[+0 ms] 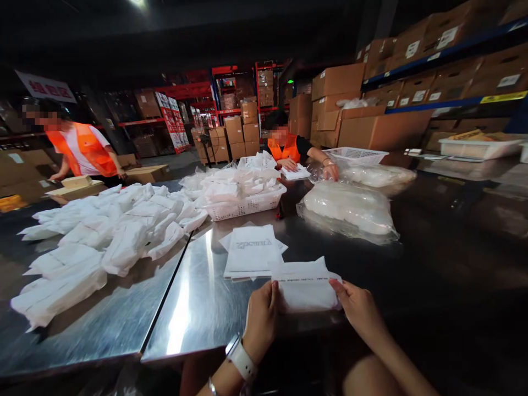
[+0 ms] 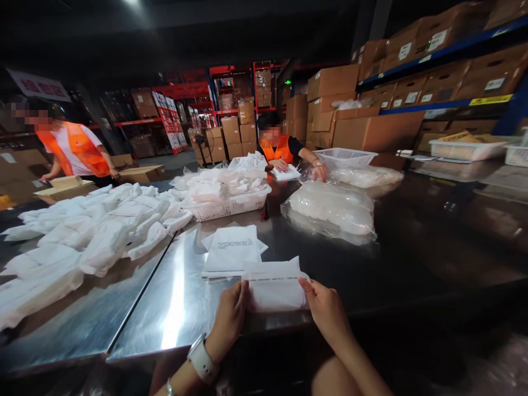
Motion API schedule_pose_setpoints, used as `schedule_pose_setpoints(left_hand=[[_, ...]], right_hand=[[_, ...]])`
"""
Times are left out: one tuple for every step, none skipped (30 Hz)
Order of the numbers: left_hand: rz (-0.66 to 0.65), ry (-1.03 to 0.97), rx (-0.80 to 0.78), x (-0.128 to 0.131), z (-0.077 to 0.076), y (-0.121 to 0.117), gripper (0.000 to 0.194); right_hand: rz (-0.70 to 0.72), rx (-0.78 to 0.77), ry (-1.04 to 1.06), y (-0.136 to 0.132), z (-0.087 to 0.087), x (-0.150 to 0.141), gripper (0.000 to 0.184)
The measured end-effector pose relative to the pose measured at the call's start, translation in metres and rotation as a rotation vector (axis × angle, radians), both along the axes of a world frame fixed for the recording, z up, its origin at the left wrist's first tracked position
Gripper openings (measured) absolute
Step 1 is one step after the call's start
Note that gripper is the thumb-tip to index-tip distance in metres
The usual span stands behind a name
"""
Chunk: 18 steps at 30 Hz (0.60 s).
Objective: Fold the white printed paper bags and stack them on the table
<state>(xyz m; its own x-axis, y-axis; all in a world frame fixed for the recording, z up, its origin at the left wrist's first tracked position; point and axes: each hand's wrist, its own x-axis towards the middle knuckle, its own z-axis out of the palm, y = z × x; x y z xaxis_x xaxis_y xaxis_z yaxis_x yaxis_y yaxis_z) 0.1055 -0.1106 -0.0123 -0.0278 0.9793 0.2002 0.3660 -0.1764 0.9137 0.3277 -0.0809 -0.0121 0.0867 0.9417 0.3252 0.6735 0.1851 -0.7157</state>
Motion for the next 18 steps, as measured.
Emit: schedule_pose_setpoints(left_hand=[[0.0,0.008,-0.004,0.001,0.0,0.001,0.06],[0.007,0.022,-0.008,0.001,0.0,0.003,0.06],[0.02,0.05,-0.014,0.002,0.0,0.005,0.059],[0.038,0.099,-0.024,0.001,0.001,0.006,0.058],[0.064,0.171,-0.036,0.0,0.003,0.008,0.056],[0.098,0.26,-0.05,-0.002,0.005,0.009,0.052],[0.133,0.363,-0.065,-0.005,0.009,0.01,0.048],[0.17,0.464,-0.07,-0.008,0.013,0.009,0.043],[0.208,0.551,-0.065,-0.011,0.019,0.007,0.039],[0.253,0.618,-0.046,-0.013,0.027,0.004,0.036],[0.297,0.666,-0.007,-0.013,0.036,0.001,0.035],[0.33,0.696,0.062,-0.01,0.045,-0.002,0.035],[0.335,0.716,0.156,-0.005,0.054,-0.005,0.037],[0.297,0.734,0.264,0.002,0.062,-0.006,0.041],[0.204,0.756,0.372,0.012,0.068,-0.006,0.044],[0.076,0.784,0.447,0.022,0.071,-0.003,0.044],[-0.045,0.816,0.472,0.031,0.071,0.002,0.042],[-0.136,0.844,0.452,0.04,0.068,0.008,0.039]], right_hand=[[-0.019,-0.013,-0.012,0.0,0.002,-0.001,0.072],[-0.035,-0.031,-0.029,0.001,0.004,-0.003,0.073],[-0.041,-0.055,-0.051,0.001,0.007,-0.004,0.073],[-0.042,-0.081,-0.074,0.002,0.009,-0.005,0.073],[-0.041,-0.109,-0.096,0.003,0.012,-0.006,0.072],[-0.037,-0.132,-0.116,0.005,0.014,-0.007,0.07],[-0.036,-0.147,-0.133,0.006,0.015,-0.007,0.068],[-0.037,-0.155,-0.147,0.008,0.015,-0.007,0.066],[-0.04,-0.157,-0.159,0.011,0.015,-0.007,0.063],[-0.043,-0.155,-0.169,0.012,0.014,-0.007,0.061],[-0.042,-0.149,-0.179,0.014,0.013,-0.006,0.059],[-0.035,-0.146,-0.191,0.014,0.012,-0.005,0.057],[-0.023,-0.145,-0.211,0.014,0.012,-0.004,0.056],[-0.004,-0.144,-0.242,0.013,0.014,-0.004,0.054],[0.009,-0.156,-0.286,0.01,0.016,-0.005,0.053],[-0.004,-0.18,-0.344,0.008,0.02,-0.007,0.049],[-0.051,-0.188,-0.413,0.005,0.024,-0.01,0.042],[-0.121,-0.156,-0.482,0.003,0.028,-0.014,0.035]])
